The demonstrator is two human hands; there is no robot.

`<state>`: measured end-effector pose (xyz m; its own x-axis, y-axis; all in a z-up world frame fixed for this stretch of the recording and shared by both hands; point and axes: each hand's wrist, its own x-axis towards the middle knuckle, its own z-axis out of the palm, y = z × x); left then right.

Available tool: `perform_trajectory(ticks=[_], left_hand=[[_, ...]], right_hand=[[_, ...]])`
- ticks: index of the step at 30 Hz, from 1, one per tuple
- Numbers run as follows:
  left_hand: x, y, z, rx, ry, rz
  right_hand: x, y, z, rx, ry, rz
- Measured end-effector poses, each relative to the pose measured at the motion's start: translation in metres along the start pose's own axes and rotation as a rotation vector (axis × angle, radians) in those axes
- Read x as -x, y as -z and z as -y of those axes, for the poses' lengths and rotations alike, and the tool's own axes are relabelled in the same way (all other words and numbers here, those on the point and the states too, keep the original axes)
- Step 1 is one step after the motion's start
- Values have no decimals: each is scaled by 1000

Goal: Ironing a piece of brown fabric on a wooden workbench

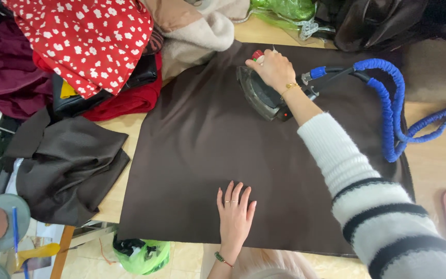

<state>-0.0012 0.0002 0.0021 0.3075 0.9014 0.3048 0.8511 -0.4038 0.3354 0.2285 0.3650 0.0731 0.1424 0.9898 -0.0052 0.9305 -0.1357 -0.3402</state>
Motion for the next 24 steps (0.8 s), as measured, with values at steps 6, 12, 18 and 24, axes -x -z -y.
perform_trajectory(ticks=[6,12,18,24], left_hand=[[3,-7,2,12,11,21],[0,-2,1,0,-3,-1],[1,-6,3,5,-16,-36],[-3,1,1,-22,-19,-28]], right_hand=[[-24,12,-16,28,-52,-18],[9,14,-27,90,8,37],[143,43,-17,114,124,128],[283,33,-51,221,319,143]])
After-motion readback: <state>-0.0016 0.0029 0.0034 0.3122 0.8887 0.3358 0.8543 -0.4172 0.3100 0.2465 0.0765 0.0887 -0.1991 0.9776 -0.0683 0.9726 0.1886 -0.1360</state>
